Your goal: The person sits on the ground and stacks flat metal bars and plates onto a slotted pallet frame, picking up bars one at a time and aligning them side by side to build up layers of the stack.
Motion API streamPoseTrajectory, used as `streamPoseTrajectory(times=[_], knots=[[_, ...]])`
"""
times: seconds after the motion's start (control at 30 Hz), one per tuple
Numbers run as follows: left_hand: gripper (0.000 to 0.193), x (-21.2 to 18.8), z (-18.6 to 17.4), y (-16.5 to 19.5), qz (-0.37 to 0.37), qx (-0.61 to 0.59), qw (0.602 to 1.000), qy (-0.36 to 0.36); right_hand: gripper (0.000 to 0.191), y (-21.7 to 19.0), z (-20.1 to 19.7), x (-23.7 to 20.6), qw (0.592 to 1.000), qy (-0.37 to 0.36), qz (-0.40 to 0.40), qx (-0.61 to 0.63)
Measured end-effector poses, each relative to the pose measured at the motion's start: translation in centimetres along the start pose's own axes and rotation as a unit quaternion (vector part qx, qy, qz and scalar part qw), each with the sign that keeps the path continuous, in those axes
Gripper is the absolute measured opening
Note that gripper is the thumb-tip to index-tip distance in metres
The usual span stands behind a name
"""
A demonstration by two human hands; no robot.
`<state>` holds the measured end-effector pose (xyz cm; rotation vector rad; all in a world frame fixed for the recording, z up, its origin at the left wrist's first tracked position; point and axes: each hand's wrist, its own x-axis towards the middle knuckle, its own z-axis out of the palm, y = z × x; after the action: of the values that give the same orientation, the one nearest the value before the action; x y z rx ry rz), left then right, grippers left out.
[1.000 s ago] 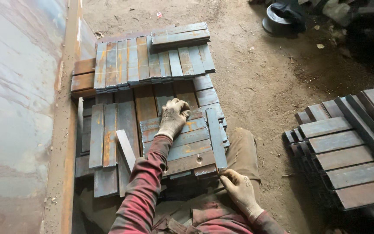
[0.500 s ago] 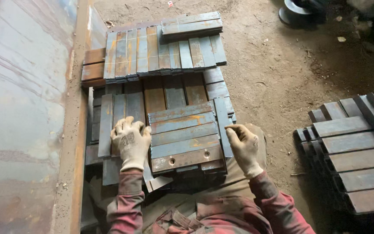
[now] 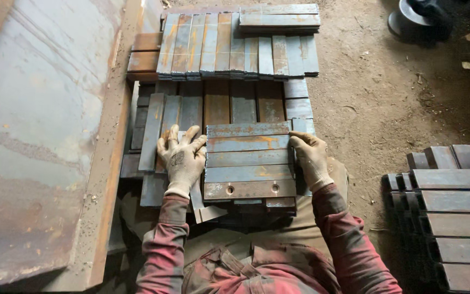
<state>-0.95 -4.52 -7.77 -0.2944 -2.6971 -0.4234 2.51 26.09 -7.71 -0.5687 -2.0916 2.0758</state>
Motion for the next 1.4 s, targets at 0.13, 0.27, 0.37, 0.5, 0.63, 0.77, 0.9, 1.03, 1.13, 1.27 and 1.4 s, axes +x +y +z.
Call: streamPoseTrajectory(times=[0.13, 0.27, 0.37, 0.5, 0.63, 0.77, 0.9, 1.03, 1.13, 1.27, 1.4], knots=[[0.028, 0.0, -0.1, -0.2, -0.005, 0.0, 1.0, -0.018, 0.026, -0.2, 0.3, 0.1, 0.999, -0.009, 0.036, 0.023], [0.03, 0.0, 0.0, -0.4, -0.009, 0.002, 0.999, -0.034, 0.027, 0.1, 0.4, 0.3, 0.998, -0.011, 0.055, 0.023], [0.03, -0.1, -0.1, -0.4, -0.002, 0.003, 1.0, -0.028, 0.028, 0.1, 0.1, 0.6, 0.997, -0.032, 0.063, 0.03], [0.026, -0.2, -0.5, -0.3, -0.021, -0.041, 0.999, -0.009, 0.031, 0.2, -0.6, 0.1, 0.996, -0.06, 0.047, 0.056], [0.034, 0.3, -1.7, -1.9, -0.127, -0.059, 0.984, 0.107, 0.029, 1.8, -2.6, -2.8, 0.997, 0.032, -0.043, -0.048], [0.044, 1.3, -3.3, -5.5, -0.211, 0.105, 0.971, 0.049, 0.02, 5.9, -5.9, -7.6, 0.957, 0.072, -0.259, -0.112], [0.036, 1.9, -3.8, -7.2, -0.161, 0.142, 0.977, -0.019, 0.023, 9.9, -8.6, -12.5, 0.987, 0.09, -0.099, -0.094], [0.04, 2.9, -4.1, -6.2, -0.118, 0.205, 0.97, -0.054, 0.025, 11.7, -9.0, -14.2, 0.97, 0.075, -0.11, -0.204], [0.035, 3.9, -4.8, -5.6, -0.145, 0.186, 0.966, -0.104, 0.023, 11.9, -8.6, -13.9, 0.966, 0.082, -0.101, -0.225], [0.024, 4.7, -5.6, -6.0, -0.16, 0.166, 0.968, -0.094, 0.023, 11.8, -8.8, -13.7, 0.986, 0.066, -0.089, -0.124], [0.026, 4.5, -6.3, -7.7, -0.257, 0.057, 0.963, -0.054, 0.023, 11.9, -8.8, -13.8, 0.986, 0.078, -0.083, -0.123]])
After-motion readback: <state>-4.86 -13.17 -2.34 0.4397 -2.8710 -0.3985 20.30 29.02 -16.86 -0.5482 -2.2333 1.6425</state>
